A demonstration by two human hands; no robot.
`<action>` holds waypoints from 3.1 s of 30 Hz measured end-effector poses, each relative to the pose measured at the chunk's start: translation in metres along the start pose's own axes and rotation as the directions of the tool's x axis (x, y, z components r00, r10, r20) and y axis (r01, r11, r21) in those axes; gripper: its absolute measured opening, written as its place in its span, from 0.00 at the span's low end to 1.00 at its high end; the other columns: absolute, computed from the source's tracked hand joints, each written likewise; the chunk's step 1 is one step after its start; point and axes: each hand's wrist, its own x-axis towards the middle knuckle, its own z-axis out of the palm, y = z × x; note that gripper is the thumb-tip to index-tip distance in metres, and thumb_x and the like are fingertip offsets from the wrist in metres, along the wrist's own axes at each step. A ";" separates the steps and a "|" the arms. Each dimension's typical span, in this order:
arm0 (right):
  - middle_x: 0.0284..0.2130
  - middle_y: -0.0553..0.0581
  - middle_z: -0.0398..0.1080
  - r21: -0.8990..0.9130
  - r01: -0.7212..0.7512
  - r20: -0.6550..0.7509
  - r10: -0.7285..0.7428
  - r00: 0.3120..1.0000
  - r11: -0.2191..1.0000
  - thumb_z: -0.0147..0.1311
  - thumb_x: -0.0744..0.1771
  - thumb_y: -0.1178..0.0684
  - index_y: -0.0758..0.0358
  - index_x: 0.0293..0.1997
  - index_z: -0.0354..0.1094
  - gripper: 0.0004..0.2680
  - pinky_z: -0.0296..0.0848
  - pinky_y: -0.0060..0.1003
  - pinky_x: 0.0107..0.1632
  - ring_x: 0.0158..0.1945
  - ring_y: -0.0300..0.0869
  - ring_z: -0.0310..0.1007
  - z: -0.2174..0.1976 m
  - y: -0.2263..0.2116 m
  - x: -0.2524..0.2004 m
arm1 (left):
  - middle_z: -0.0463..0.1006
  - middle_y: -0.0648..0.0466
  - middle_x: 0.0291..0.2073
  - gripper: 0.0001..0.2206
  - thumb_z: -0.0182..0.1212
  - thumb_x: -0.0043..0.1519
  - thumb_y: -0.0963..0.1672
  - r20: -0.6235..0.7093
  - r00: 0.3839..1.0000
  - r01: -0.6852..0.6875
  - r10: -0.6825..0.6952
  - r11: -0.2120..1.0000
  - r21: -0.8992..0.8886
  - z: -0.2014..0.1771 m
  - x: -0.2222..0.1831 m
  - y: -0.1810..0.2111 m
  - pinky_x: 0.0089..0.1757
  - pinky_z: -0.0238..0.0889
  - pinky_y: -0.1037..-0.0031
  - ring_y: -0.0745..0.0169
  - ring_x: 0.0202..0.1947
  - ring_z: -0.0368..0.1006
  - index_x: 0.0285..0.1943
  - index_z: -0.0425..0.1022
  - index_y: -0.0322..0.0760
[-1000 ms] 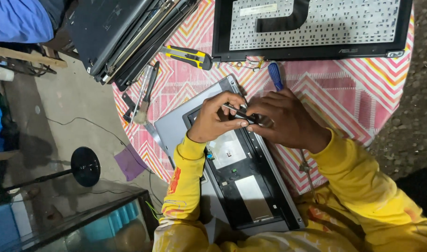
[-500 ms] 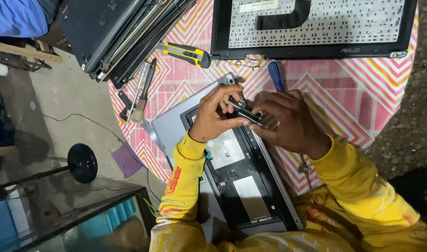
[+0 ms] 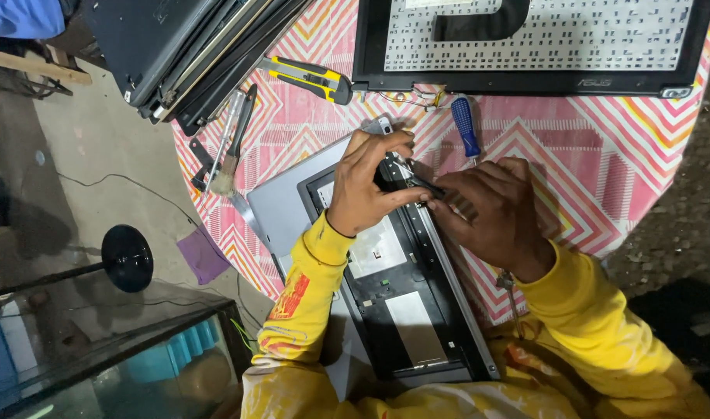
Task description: Disassembling a laptop by removing screws and prying the keyboard and top cover off using a screwdriver.
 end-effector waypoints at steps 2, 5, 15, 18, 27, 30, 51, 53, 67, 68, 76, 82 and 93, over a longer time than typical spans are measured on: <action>0.34 0.47 0.73 -0.062 0.022 -0.019 -0.023 1.000 0.998 0.58 0.68 0.46 0.51 0.45 0.72 0.06 0.60 0.42 0.50 0.40 0.42 0.75 0.003 0.001 -0.003 | 0.80 0.56 0.40 0.29 0.74 0.52 0.56 0.002 1.000 0.000 0.000 1.000 -0.006 0.001 0.000 -0.001 0.47 0.66 0.65 0.54 0.41 0.70 0.59 0.73 0.42; 0.37 0.48 0.76 -0.093 0.094 -0.111 -0.104 0.988 0.991 0.59 0.67 0.50 0.54 0.42 0.73 0.04 0.60 0.41 0.49 0.40 0.42 0.76 0.003 -0.002 -0.002 | 0.79 0.55 0.41 0.30 0.73 0.52 0.56 0.007 1.000 -0.012 0.012 1.000 -0.002 0.000 -0.001 -0.001 0.48 0.66 0.63 0.51 0.43 0.71 0.58 0.73 0.42; 0.35 0.51 0.75 -0.155 0.066 -0.209 -0.098 0.973 0.986 0.63 0.67 0.51 0.58 0.41 0.73 0.05 0.63 0.42 0.49 0.40 0.45 0.75 -0.002 0.010 -0.004 | 0.74 0.52 0.47 0.27 0.74 0.54 0.54 0.029 0.999 -0.016 0.012 0.994 0.111 -0.009 0.001 0.002 0.51 0.64 0.59 0.48 0.47 0.68 0.59 0.73 0.41; 0.33 0.51 0.74 -0.146 0.062 -0.204 -0.091 0.975 0.987 0.63 0.67 0.51 0.58 0.40 0.73 0.05 0.63 0.42 0.50 0.41 0.45 0.75 0.002 0.010 -0.004 | 0.72 0.52 0.51 0.26 0.72 0.55 0.54 0.031 0.999 -0.025 0.019 0.977 0.210 -0.006 -0.001 -0.001 0.52 0.61 0.58 0.46 0.51 0.65 0.58 0.74 0.43; 0.32 0.53 0.73 -0.173 0.060 -0.170 -0.089 0.981 0.983 0.63 0.66 0.52 0.58 0.43 0.72 0.06 0.66 0.45 0.49 0.43 0.47 0.76 0.007 0.007 -0.004 | 0.64 0.48 0.59 0.27 0.74 0.52 0.56 0.093 0.995 0.001 -0.027 0.965 0.263 -0.008 0.000 0.005 0.61 0.49 0.50 0.35 0.65 0.55 0.54 0.74 0.43; 0.34 0.53 0.74 -0.177 0.049 -0.179 -0.081 0.980 0.983 0.63 0.67 0.52 0.58 0.43 0.73 0.05 0.67 0.45 0.49 0.43 0.47 0.76 0.006 0.003 -0.003 | 0.64 0.49 0.59 0.29 0.74 0.51 0.58 0.111 0.993 0.008 -0.038 0.965 0.260 -0.006 -0.002 -0.002 0.62 0.47 0.49 0.35 0.67 0.53 0.55 0.74 0.45; 0.36 0.55 0.73 -0.167 0.067 -0.115 -0.087 0.990 0.984 0.61 0.67 0.51 0.60 0.42 0.71 0.06 0.69 0.44 0.45 0.43 0.48 0.76 0.005 -0.009 0.002 | 0.64 0.50 0.60 0.28 0.77 0.48 0.58 0.137 0.989 0.029 -0.062 0.971 0.236 -0.006 -0.003 -0.006 0.63 0.45 0.45 0.34 0.68 0.52 0.50 0.75 0.45; 0.36 0.55 0.74 -0.156 0.069 -0.106 -0.086 0.991 0.985 0.61 0.67 0.51 0.60 0.42 0.71 0.06 0.69 0.44 0.45 0.43 0.48 0.76 0.005 -0.007 0.002 | 0.64 0.50 0.60 0.29 0.77 0.48 0.59 0.137 0.989 0.030 -0.063 0.972 0.234 -0.007 -0.002 -0.006 0.63 0.45 0.44 0.35 0.69 0.52 0.51 0.75 0.45; 0.39 0.56 0.74 -0.055 0.047 -0.022 -0.049 0.999 0.997 0.60 0.67 0.52 0.60 0.43 0.72 0.06 0.69 0.47 0.47 0.45 0.51 0.76 0.007 -0.006 -0.003 | 0.64 0.49 0.60 0.31 0.77 0.46 0.60 0.164 0.986 0.007 -0.039 0.981 0.192 -0.011 -0.001 -0.006 0.63 0.47 0.43 0.33 0.68 0.53 0.51 0.75 0.44; 0.39 0.56 0.74 -0.056 0.046 -0.023 -0.048 0.999 0.997 0.60 0.67 0.52 0.60 0.43 0.72 0.06 0.69 0.47 0.47 0.45 0.51 0.76 0.007 -0.005 -0.003 | 0.64 0.49 0.60 0.31 0.77 0.46 0.60 0.165 0.986 0.006 -0.038 0.982 0.191 -0.011 -0.001 -0.006 0.63 0.47 0.43 0.33 0.68 0.53 0.51 0.75 0.44; 0.39 0.54 0.74 -0.037 0.053 -0.018 -0.054 0.998 0.998 0.59 0.68 0.50 0.59 0.42 0.72 0.06 0.67 0.47 0.48 0.47 0.49 0.75 0.011 -0.004 -0.006 | 0.64 0.48 0.60 0.32 0.78 0.45 0.60 0.165 0.986 0.005 -0.035 0.984 0.176 -0.012 -0.001 -0.006 0.63 0.46 0.41 0.32 0.68 0.54 0.51 0.75 0.44; 0.40 0.54 0.74 -0.044 0.055 -0.007 -0.056 0.998 0.997 0.60 0.66 0.51 0.58 0.43 0.73 0.06 0.67 0.49 0.50 0.48 0.49 0.75 0.013 -0.005 -0.007 | 0.64 0.47 0.60 0.33 0.78 0.44 0.61 0.164 0.986 0.014 -0.042 0.985 0.171 -0.012 -0.001 -0.005 0.63 0.46 0.42 0.32 0.68 0.54 0.50 0.75 0.43; 0.37 0.51 0.74 -0.029 0.048 0.036 -0.047 0.998 0.998 0.60 0.66 0.51 0.56 0.47 0.72 0.07 0.65 0.45 0.49 0.47 0.47 0.76 0.009 -0.001 -0.005 | 0.63 0.49 0.61 0.27 0.74 0.51 0.59 0.196 0.980 -0.020 -0.016 0.984 0.180 -0.015 -0.002 -0.007 0.65 0.44 0.44 0.36 0.69 0.53 0.51 0.74 0.45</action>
